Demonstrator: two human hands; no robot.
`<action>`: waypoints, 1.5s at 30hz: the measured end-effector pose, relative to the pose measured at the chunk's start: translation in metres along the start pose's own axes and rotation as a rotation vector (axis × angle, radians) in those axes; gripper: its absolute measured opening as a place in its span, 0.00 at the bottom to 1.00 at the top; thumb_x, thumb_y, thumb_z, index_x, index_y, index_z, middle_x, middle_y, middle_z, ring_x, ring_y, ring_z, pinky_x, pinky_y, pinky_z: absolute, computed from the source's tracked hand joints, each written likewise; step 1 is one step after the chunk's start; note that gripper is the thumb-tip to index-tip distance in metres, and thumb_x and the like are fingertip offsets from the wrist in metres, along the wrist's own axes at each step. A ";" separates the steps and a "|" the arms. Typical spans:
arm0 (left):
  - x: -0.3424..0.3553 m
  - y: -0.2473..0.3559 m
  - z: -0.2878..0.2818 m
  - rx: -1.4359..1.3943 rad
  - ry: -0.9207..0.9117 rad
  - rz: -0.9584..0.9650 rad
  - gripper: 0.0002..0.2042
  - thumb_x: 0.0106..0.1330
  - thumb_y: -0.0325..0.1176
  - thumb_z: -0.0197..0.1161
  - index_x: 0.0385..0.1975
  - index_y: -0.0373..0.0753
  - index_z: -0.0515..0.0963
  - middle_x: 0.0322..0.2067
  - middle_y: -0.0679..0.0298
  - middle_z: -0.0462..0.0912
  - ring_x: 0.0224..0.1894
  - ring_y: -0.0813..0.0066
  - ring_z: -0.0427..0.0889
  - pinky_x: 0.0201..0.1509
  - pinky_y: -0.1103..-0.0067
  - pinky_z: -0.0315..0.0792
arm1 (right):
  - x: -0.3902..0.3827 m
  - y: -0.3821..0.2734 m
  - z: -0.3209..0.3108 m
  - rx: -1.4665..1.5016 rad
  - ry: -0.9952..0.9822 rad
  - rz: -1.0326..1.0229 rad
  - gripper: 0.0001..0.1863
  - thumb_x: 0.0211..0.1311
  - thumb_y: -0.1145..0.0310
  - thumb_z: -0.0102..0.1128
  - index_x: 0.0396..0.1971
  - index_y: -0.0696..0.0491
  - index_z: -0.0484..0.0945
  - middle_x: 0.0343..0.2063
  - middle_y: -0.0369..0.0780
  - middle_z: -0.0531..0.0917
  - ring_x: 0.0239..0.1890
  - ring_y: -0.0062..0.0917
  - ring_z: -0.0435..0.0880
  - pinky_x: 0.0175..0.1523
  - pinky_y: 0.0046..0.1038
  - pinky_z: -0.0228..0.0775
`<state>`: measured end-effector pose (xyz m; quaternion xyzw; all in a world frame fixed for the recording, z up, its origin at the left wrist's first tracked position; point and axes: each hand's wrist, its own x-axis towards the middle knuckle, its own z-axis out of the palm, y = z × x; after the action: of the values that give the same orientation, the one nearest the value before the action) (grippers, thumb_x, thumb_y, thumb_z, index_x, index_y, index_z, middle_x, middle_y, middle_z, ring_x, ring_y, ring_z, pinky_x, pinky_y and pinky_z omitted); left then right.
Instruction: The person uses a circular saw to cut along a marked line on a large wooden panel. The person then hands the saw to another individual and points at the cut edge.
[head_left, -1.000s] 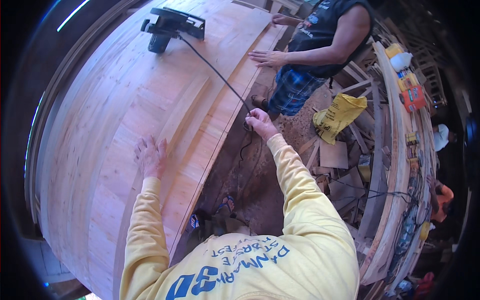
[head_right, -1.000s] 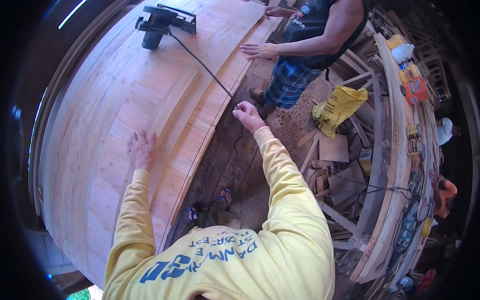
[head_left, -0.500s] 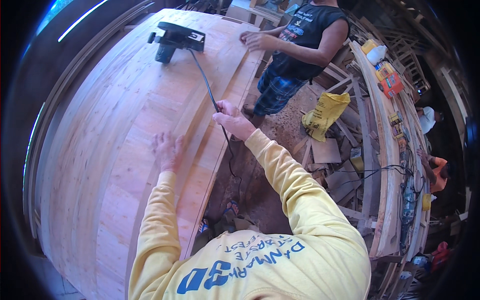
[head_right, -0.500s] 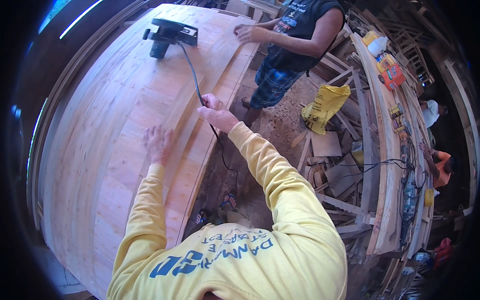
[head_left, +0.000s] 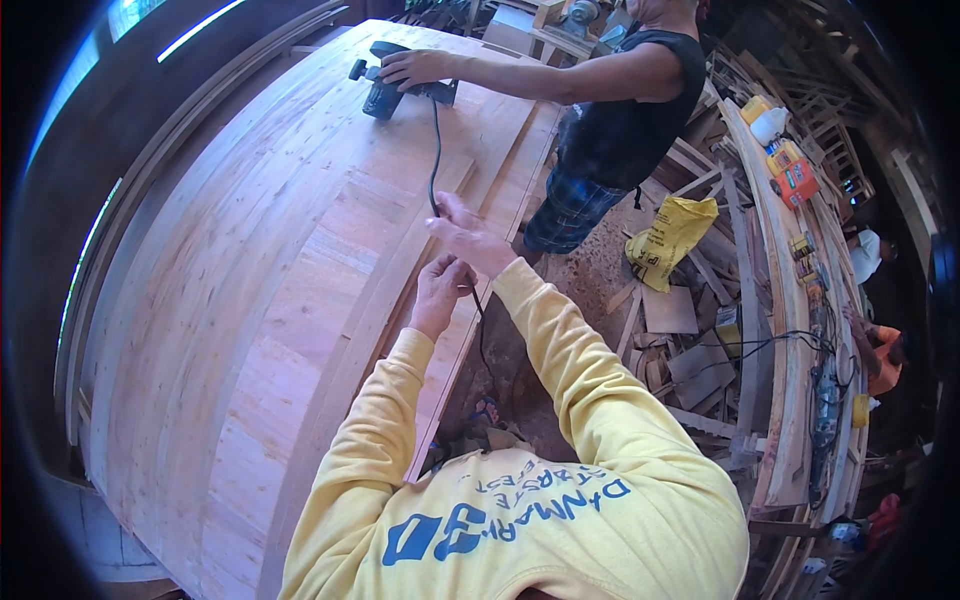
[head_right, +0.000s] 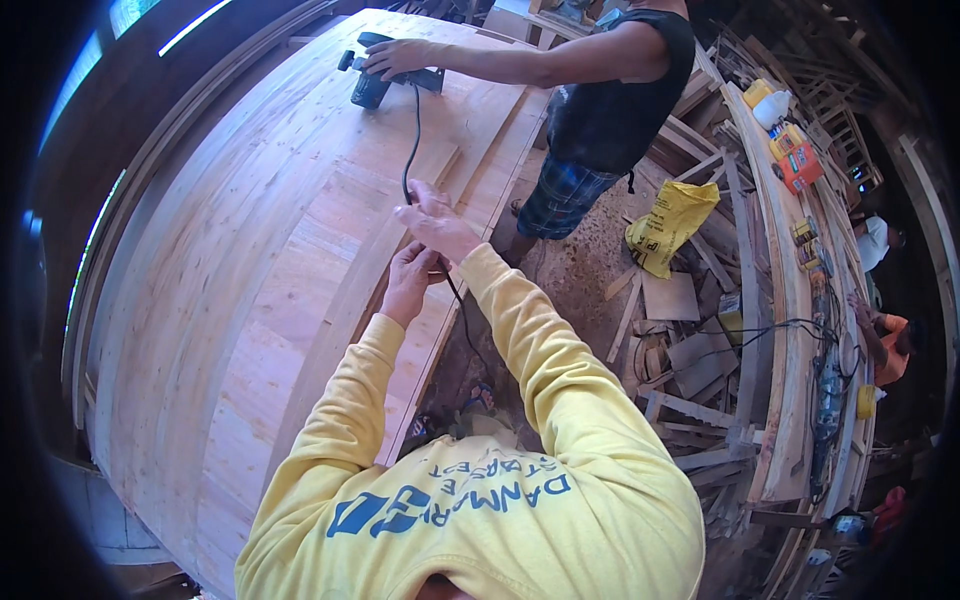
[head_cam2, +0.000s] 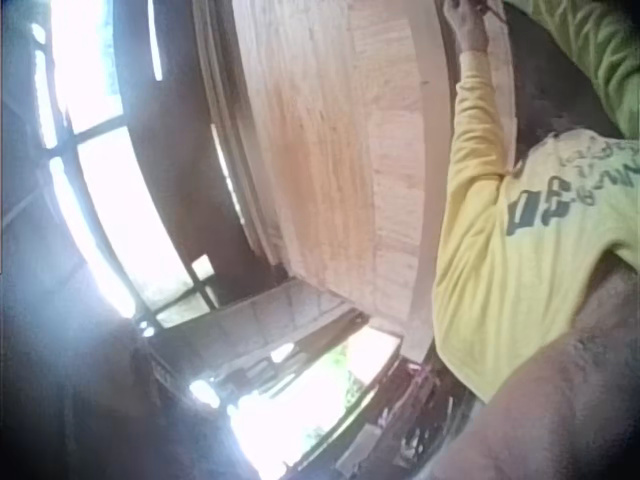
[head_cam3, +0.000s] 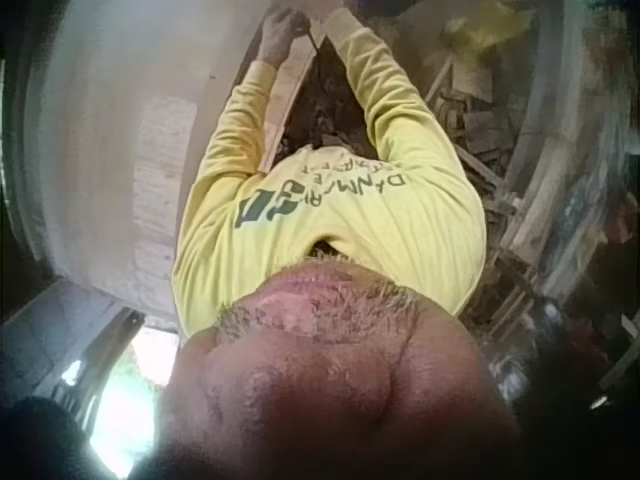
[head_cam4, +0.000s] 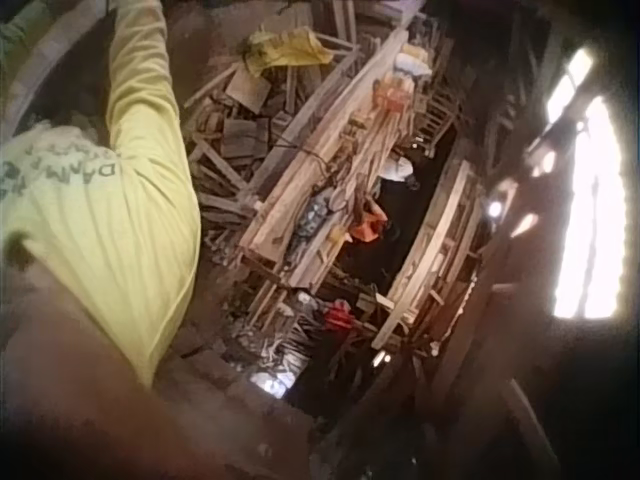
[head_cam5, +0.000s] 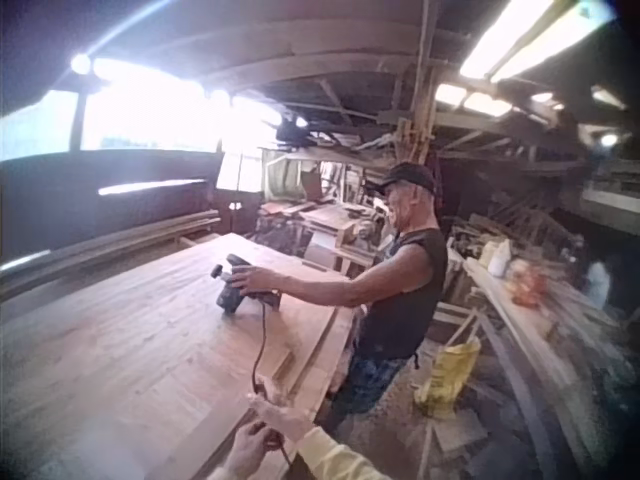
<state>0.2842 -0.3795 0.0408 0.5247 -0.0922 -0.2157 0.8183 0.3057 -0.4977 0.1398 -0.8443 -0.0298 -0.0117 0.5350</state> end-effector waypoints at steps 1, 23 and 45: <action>-0.004 0.005 -0.003 -0.054 -0.040 -0.048 0.08 0.75 0.38 0.62 0.39 0.41 0.80 0.32 0.68 0.85 0.35 0.80 0.84 0.40 0.79 0.79 | -0.007 0.003 -0.002 -0.002 0.102 -0.030 0.36 0.68 0.53 0.57 0.66 0.64 0.65 0.57 0.48 0.76 0.64 0.33 0.72 0.69 0.33 0.62; -0.048 0.057 0.013 -0.245 -0.020 0.047 0.18 0.79 0.47 0.52 0.43 0.39 0.80 0.37 0.62 0.86 0.42 0.71 0.86 0.48 0.74 0.79 | -0.154 -0.011 -0.009 0.363 0.002 0.053 0.17 0.78 0.57 0.53 0.31 0.53 0.78 0.23 0.25 0.70 0.28 0.10 0.67 0.32 0.18 0.62; -0.119 -0.014 0.041 0.216 -0.084 -0.058 0.16 0.71 0.36 0.64 0.52 0.32 0.77 0.27 0.65 0.80 0.28 0.72 0.80 0.33 0.77 0.73 | -0.272 0.116 0.058 0.238 -0.158 0.297 0.19 0.80 0.48 0.45 0.40 0.47 0.78 0.30 0.27 0.75 0.34 0.14 0.74 0.46 0.24 0.71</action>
<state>0.1595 -0.3648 0.0550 0.6028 -0.1339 -0.2500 0.7457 0.0411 -0.5052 -0.0031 -0.7684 0.0518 0.1371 0.6230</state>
